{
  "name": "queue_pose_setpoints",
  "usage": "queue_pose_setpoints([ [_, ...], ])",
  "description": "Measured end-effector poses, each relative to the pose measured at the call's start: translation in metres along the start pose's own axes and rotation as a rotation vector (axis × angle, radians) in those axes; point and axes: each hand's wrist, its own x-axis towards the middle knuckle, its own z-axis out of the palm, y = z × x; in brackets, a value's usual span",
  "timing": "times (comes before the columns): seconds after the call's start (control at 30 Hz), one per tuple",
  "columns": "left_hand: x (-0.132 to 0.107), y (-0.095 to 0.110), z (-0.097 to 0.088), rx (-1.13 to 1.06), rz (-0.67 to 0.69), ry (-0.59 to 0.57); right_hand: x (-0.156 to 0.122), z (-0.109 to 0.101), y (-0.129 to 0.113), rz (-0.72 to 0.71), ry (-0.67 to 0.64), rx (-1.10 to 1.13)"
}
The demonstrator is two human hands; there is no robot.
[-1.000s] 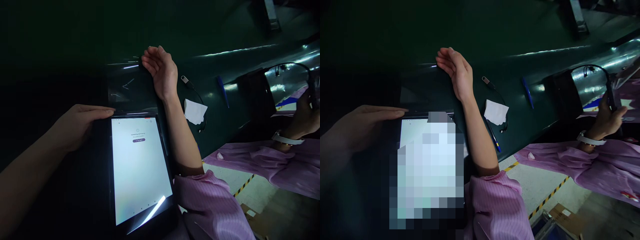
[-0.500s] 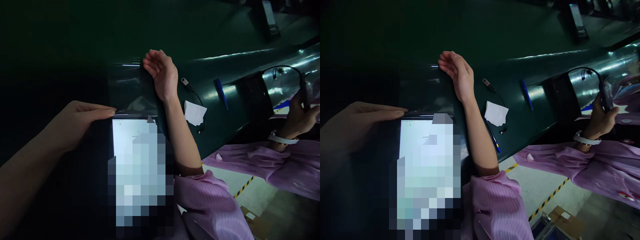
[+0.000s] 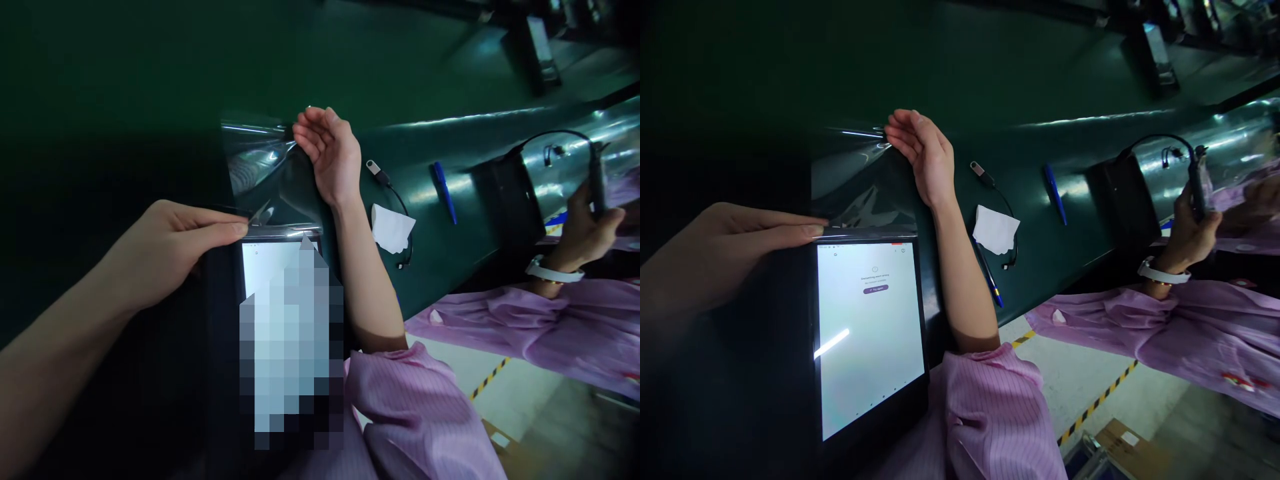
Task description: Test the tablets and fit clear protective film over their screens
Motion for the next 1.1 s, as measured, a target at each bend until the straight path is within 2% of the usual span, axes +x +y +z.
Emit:
queue_pose_setpoints([
  [0.23,0.0004,-0.003,-0.0006,0.063,0.067,0.001,0.0,-0.0005,0.0002,-0.018,-0.044,0.042],
  [0.4,0.0015,-0.0037,0.0002,0.068,0.089,-0.019,0.0025,-0.0034,0.0014,0.04,-0.083,0.109],
  [0.73,-0.0004,0.0002,0.0003,0.103,0.113,-0.004,0.0003,0.0014,-0.0021,0.024,-0.022,0.027],
  [1.0,0.0025,-0.0013,0.0006,0.107,0.13,-0.023,0.0048,-0.004,0.0007,0.011,-0.08,0.042],
  [1.1,0.0032,-0.0023,0.0002,0.104,0.139,-0.029,0.0026,-0.0007,-0.002,0.038,-0.05,0.059],
])
